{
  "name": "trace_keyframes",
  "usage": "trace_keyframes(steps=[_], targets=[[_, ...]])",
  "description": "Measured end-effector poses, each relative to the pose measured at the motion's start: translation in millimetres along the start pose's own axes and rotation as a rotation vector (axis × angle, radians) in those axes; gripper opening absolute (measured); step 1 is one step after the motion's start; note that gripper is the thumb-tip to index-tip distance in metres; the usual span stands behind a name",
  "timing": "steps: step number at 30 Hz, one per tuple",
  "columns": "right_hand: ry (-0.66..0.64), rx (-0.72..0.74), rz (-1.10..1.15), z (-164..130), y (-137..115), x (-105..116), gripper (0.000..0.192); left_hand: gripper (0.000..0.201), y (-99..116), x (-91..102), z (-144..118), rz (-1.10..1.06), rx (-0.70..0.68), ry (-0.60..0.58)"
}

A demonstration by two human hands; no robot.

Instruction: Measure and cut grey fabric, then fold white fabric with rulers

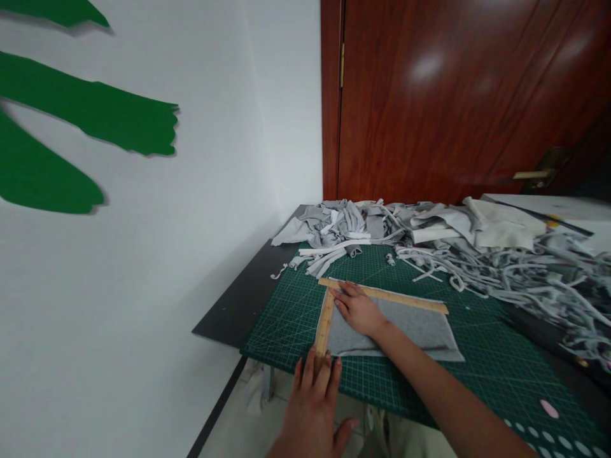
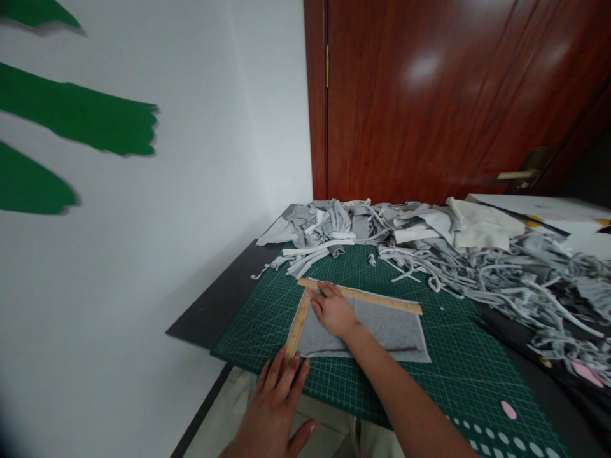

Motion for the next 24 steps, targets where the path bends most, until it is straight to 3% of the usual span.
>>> trace_keyframes(steps=[10,13,18,21,24], targets=[[-0.002,0.004,-0.002,0,0,-1,0.04,0.079,-3,10.3,-5,0.078,-0.021,0.077],[0.005,0.007,-0.003,0,0,0,0.04,0.065,-5,14.6,0,0.083,-0.022,0.115],[0.015,0.017,-0.007,0,-1,1,0.04,0.032,-6,35.3,21,0.004,0.029,0.169],[0.02,0.022,-0.006,0,-1,1,0.04,0.028,-6,41.6,38,-0.024,0.081,0.163],[0.022,0.024,-0.004,0,-1,2,0.04,0.033,-7,35.6,59,-0.013,0.066,0.194]])
Point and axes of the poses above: each hand's wrist, its own z-axis towards the middle knuckle, its own x-axis out of the back of the hand, y = z × x, the point moved 4 cm from there along z, towards the middle knuckle, and after that the axes turned 9 degrees about x, right-handed, at the moved point
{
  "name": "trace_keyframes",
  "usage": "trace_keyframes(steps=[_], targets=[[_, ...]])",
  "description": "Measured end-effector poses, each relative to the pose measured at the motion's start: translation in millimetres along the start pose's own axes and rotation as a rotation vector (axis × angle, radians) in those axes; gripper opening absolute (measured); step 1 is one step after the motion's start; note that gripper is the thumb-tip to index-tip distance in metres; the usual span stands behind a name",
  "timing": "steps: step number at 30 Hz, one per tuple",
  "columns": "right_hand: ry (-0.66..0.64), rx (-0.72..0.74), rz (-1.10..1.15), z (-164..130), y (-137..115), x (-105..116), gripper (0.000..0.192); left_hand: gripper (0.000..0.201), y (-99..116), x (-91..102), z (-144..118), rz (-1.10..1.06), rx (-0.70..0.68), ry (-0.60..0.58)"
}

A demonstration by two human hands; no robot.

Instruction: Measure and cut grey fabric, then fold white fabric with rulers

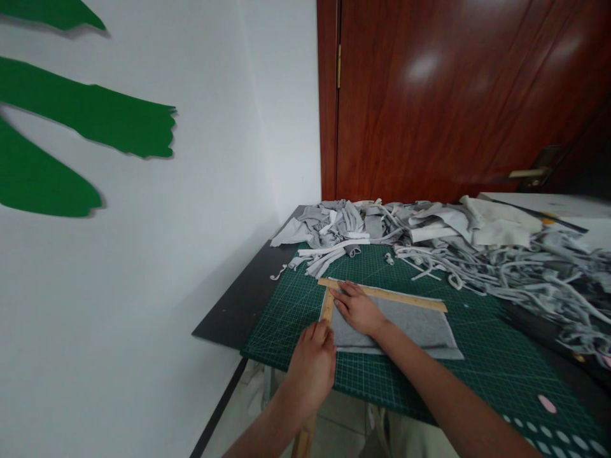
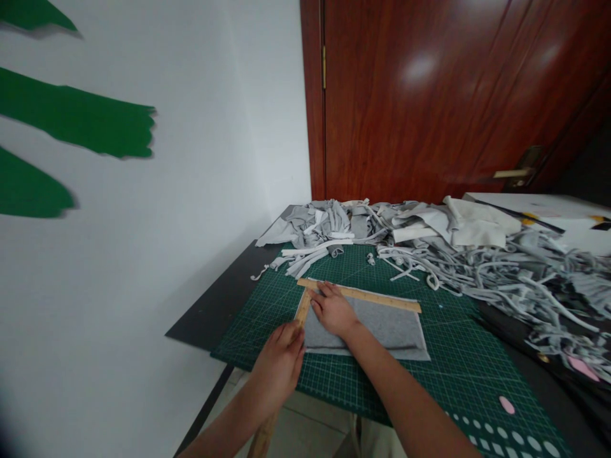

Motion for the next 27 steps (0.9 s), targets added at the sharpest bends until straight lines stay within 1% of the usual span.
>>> trace_keyframes(steps=[2,4,7,10,13,17,21,23,25,27], targets=[[-0.001,-0.004,0.001,0,0,1,0.04,0.043,-3,-10.2,16,0.013,-0.046,0.007],[-0.006,-0.01,0.002,0,-1,1,0.04,0.047,-11,-18.0,35,0.002,-0.078,-0.018],[-0.014,-0.018,0.003,0,-1,2,0.039,0.039,-24,-19.0,62,-0.072,-0.14,-0.037],[-0.017,-0.021,0.005,1,-1,3,0.038,0.035,-32,-14.2,77,-0.084,-0.247,-0.025],[-0.016,-0.022,0.011,1,-2,3,0.038,0.035,-36,-13.1,81,-0.018,-0.301,-0.04],[-0.021,-0.028,0.018,2,-2,2,0.04,0.036,-38,-17.5,83,0.094,-0.327,-0.056],[-0.03,-0.047,0.019,3,0,1,0.045,0.037,-41,-23.5,89,0.137,-0.335,-0.076],[-0.029,-0.063,0.018,5,-1,3,0.045,0.037,-42,-25.3,91,0.145,-0.356,-0.084],[-0.011,-0.1,0.009,5,-7,10,0.044,0.038,-43,-25.9,92,0.154,-0.365,-0.075],[0.023,-0.157,-0.007,1,-24,21,0.042,0.042,-45,-26.3,93,0.161,-0.367,-0.073]])
Point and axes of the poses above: each hand's wrist, its own z-axis towards the middle knuckle, its own x-axis out of the back of the hand, y = z × x, the point moved 4 cm from there along z, towards the middle knuckle, and after that the axes turned 9 degrees about x, right-handed, at the moved point
